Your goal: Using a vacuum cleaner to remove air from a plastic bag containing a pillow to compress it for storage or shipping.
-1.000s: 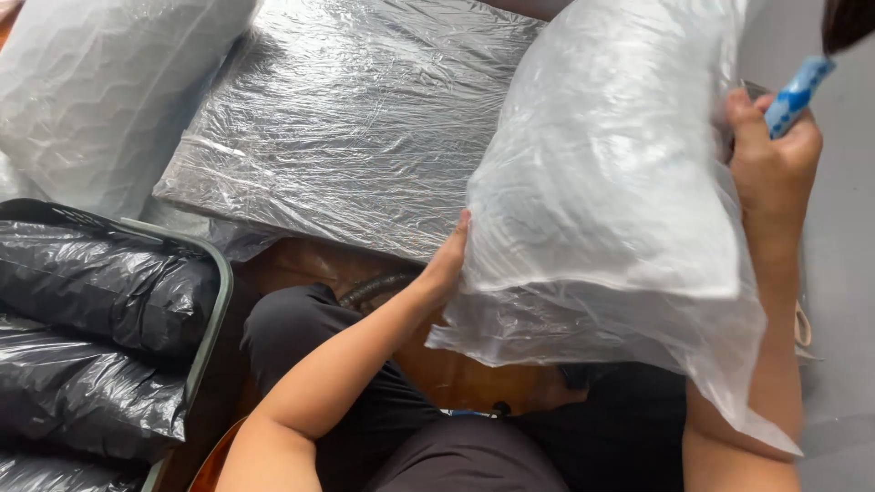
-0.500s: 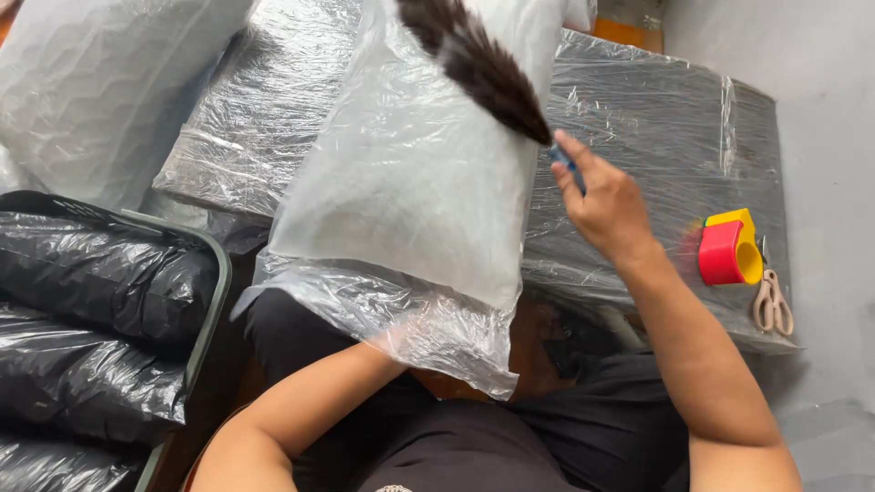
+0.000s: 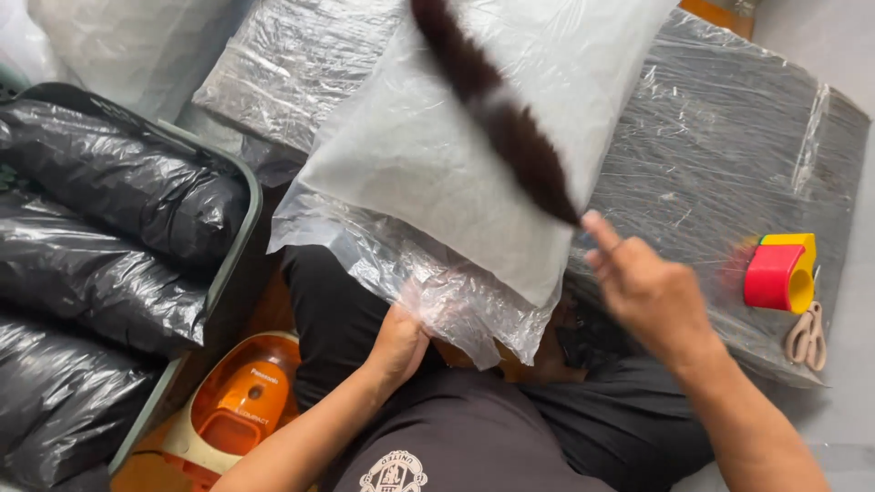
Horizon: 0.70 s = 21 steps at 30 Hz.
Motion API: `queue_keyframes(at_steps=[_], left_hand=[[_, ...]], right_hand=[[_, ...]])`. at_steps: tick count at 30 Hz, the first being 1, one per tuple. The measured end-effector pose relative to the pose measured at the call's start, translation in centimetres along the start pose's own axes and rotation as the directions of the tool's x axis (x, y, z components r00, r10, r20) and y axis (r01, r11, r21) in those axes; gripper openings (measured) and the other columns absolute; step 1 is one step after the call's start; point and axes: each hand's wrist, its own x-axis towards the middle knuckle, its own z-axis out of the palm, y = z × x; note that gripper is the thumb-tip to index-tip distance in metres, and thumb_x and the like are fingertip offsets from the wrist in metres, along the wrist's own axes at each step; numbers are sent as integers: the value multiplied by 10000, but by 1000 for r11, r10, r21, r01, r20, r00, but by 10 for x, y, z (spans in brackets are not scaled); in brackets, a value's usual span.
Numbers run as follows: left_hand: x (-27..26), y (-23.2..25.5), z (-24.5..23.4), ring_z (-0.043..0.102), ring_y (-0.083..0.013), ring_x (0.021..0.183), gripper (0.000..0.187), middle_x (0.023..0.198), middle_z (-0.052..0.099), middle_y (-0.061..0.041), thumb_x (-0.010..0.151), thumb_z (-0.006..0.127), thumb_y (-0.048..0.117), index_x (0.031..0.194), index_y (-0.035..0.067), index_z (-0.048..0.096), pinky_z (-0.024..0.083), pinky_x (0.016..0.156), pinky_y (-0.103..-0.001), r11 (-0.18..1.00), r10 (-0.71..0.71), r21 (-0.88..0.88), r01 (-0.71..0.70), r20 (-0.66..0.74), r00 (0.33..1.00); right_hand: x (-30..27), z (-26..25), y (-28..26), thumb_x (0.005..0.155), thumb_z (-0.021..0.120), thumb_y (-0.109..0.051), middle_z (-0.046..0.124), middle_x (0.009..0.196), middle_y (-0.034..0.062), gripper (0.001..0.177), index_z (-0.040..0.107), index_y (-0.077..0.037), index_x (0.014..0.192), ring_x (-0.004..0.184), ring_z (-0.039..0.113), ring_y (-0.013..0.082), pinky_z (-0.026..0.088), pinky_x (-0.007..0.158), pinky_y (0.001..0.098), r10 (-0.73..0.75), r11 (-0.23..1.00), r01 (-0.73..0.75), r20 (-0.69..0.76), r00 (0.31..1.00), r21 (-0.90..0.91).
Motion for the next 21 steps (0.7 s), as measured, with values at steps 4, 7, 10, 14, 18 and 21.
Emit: queue_keyframes(at_steps=[4,7,10,14,18,21], left_hand=[[2,-14,-37,582,-304,1105,546,1263,600,-210,865,526,-42,1408,-11,483,499,983,-431,989,19,-149,-9,66,998],[3,-11,-39,551,-321,1302,581,1437,519,-195,990,512,216,1511,43,322,461,1089,-425,987,4,-163,13,105,995],[2,-4,-32,597,-299,1254,518,1378,588,-193,1031,471,309,1451,13,409,483,1071,-398,993,-61,-108,56,-50,997],[-3,6,-21,619,-302,1240,506,1344,638,-219,1025,445,288,1372,-72,522,480,1077,-392,992,-124,-58,116,-149,981],[-9,24,-14,586,-330,1320,590,1434,587,-224,1012,396,271,1483,-84,421,477,1093,-411,989,-136,46,143,-138,981],[-11,27,-20,597,-351,1286,620,1481,544,-247,1021,406,275,1491,-124,349,541,982,-392,991,-90,100,93,-36,995]], right_hand=[[-25,-3,-14,961,676,-235,579,718,-15,484,626,-284,1440,472,521,202,435,450,377,-222,973,213,115,968,88],[-36,5,-12,961,752,-78,674,897,42,490,656,-138,1438,507,470,178,418,523,362,-102,980,84,90,991,181],[-47,18,-16,951,720,-136,605,845,37,500,628,-149,1442,500,479,180,434,505,361,-145,973,114,148,978,202],[-58,19,-10,935,717,-275,511,711,-25,435,668,-212,1362,523,474,147,383,491,339,-296,952,284,101,950,114],[-48,52,63,970,730,-155,635,790,44,449,652,-117,1411,507,487,206,413,510,374,-124,985,120,21,992,122],[-41,82,133,1145,537,-293,724,851,144,336,633,-158,1437,673,673,372,511,602,478,370,929,-369,109,923,-31]])
